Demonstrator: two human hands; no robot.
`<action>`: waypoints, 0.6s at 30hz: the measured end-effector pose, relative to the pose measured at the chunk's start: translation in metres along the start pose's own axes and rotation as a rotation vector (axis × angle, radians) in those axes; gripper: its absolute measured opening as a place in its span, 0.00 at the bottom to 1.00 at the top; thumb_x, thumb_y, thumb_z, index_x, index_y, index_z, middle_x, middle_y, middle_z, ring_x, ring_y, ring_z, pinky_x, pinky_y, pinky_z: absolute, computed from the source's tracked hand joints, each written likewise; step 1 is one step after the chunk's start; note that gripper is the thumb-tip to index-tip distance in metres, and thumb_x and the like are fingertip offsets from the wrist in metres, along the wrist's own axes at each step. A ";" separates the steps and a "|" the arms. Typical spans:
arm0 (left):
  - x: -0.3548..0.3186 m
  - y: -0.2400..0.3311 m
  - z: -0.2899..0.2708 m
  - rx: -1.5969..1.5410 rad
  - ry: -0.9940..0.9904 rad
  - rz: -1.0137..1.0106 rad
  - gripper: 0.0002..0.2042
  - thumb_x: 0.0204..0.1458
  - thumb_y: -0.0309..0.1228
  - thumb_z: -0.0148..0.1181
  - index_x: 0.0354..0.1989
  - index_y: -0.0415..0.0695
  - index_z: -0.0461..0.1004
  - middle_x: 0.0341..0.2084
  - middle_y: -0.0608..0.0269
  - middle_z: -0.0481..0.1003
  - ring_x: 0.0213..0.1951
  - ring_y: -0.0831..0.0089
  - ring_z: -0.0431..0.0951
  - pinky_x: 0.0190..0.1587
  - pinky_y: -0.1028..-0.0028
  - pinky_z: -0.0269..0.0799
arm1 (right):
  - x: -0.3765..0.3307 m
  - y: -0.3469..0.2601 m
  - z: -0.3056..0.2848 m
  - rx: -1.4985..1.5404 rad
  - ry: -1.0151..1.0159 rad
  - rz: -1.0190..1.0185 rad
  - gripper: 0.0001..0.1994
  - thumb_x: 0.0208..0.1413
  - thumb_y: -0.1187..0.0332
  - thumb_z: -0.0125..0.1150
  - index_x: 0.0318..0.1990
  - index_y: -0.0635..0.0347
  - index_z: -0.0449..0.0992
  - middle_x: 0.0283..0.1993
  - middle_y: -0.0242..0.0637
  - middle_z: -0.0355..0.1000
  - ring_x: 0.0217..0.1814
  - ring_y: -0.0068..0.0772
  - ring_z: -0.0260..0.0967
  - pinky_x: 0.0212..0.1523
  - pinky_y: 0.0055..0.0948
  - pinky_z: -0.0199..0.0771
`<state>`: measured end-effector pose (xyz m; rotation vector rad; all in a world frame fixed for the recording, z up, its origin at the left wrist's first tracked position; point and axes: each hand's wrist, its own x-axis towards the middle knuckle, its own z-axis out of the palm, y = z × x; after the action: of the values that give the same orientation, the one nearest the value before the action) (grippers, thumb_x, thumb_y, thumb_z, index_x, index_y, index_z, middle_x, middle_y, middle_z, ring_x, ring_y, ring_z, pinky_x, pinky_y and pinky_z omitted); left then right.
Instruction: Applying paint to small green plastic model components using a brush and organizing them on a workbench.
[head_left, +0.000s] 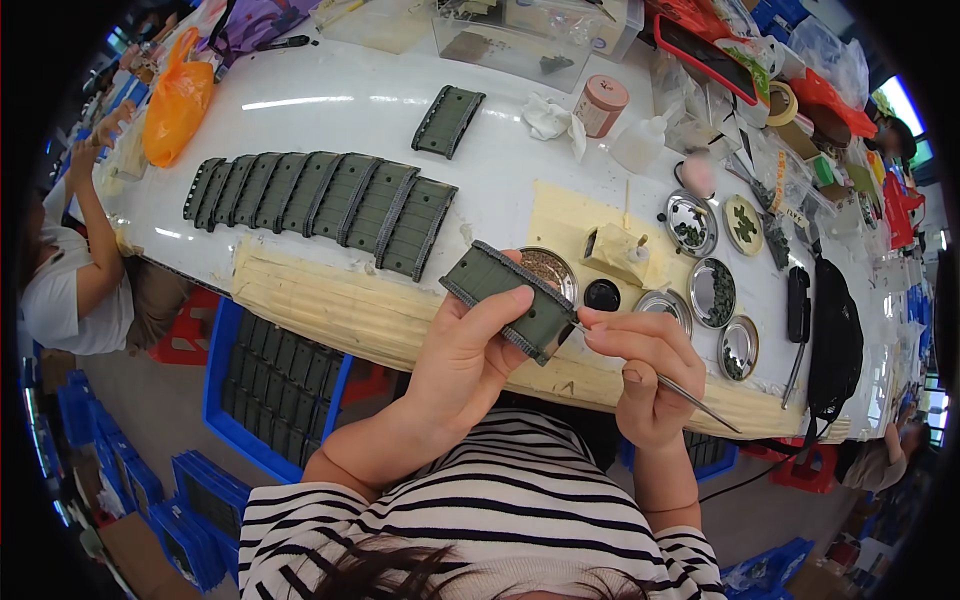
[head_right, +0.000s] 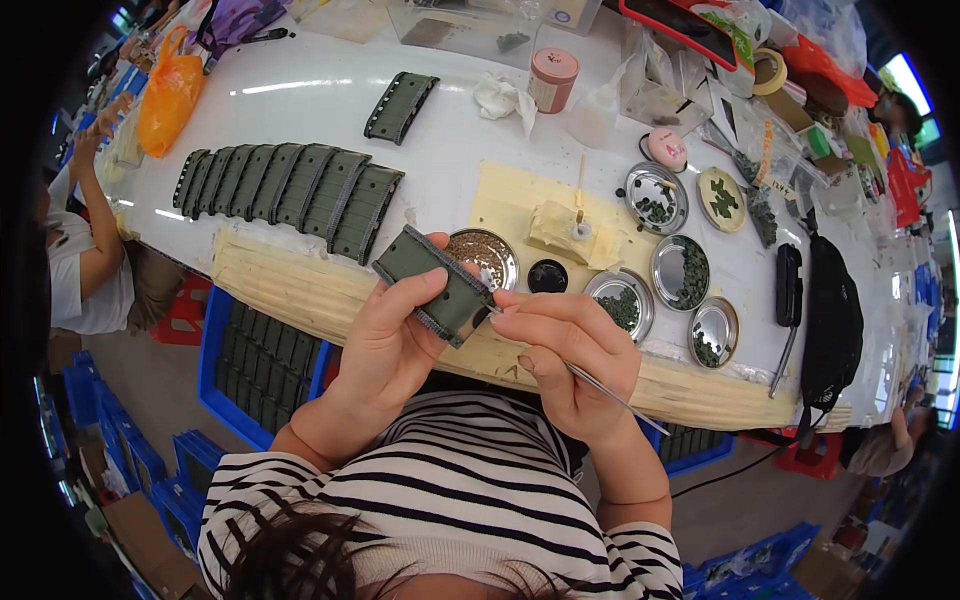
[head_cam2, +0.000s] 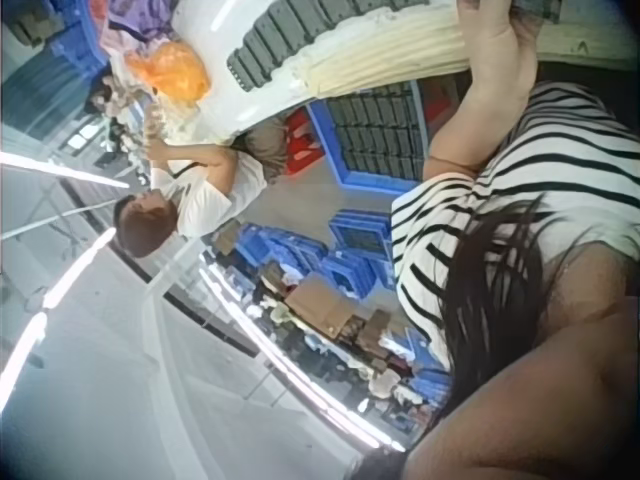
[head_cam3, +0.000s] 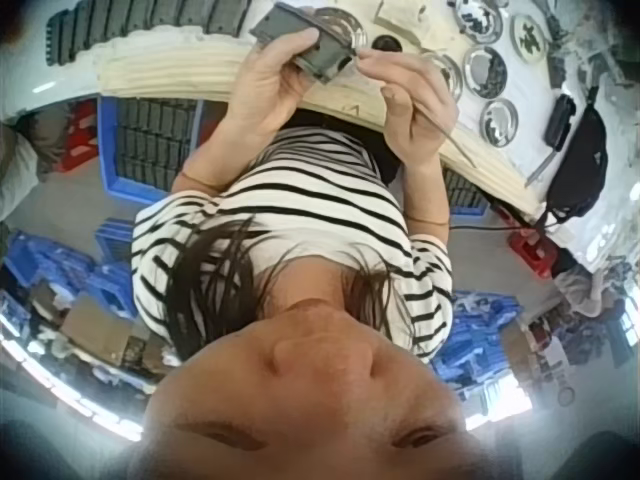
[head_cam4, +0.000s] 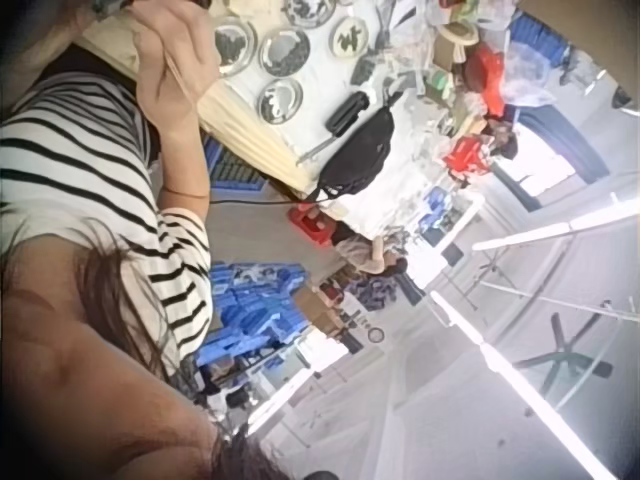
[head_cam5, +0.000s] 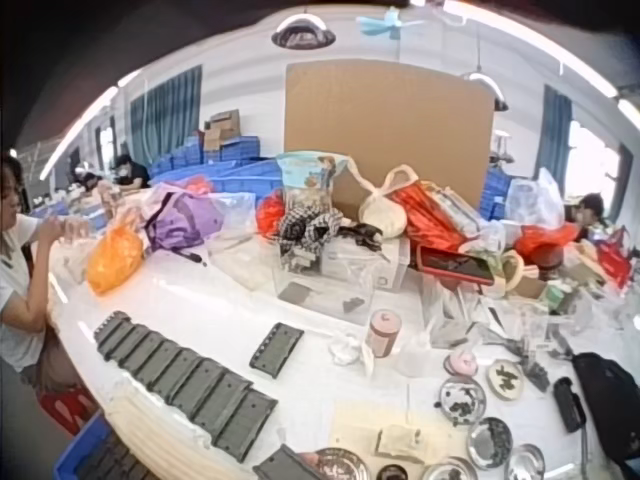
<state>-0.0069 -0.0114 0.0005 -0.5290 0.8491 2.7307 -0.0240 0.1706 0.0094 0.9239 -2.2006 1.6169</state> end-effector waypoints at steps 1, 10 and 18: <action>0.000 -0.001 0.000 -0.004 0.002 0.002 0.17 0.56 0.25 0.53 0.55 0.44 0.63 0.43 0.58 0.74 0.47 0.70 0.75 0.50 0.69 0.73 | -0.001 0.000 0.000 -0.007 0.003 -0.008 0.08 0.52 0.78 0.55 0.39 0.66 0.79 0.40 0.45 0.76 0.41 0.37 0.76 0.41 0.28 0.76; -0.001 -0.003 0.000 -0.001 0.001 0.009 0.18 0.56 0.26 0.53 0.56 0.45 0.63 0.43 0.58 0.73 0.47 0.71 0.75 0.51 0.70 0.73 | -0.002 -0.001 0.002 -0.045 0.004 -0.032 0.09 0.50 0.78 0.56 0.39 0.65 0.79 0.39 0.44 0.75 0.41 0.37 0.76 0.39 0.27 0.76; -0.001 -0.004 0.001 0.013 -0.019 0.004 0.19 0.56 0.27 0.53 0.56 0.45 0.63 0.43 0.58 0.73 0.46 0.71 0.75 0.50 0.70 0.73 | -0.002 -0.003 0.000 -0.038 -0.007 -0.054 0.11 0.48 0.78 0.57 0.40 0.64 0.79 0.41 0.45 0.75 0.43 0.38 0.76 0.40 0.27 0.76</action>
<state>-0.0052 -0.0078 -0.0002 -0.4983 0.8636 2.7271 -0.0208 0.1711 0.0107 0.9715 -2.1840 1.5449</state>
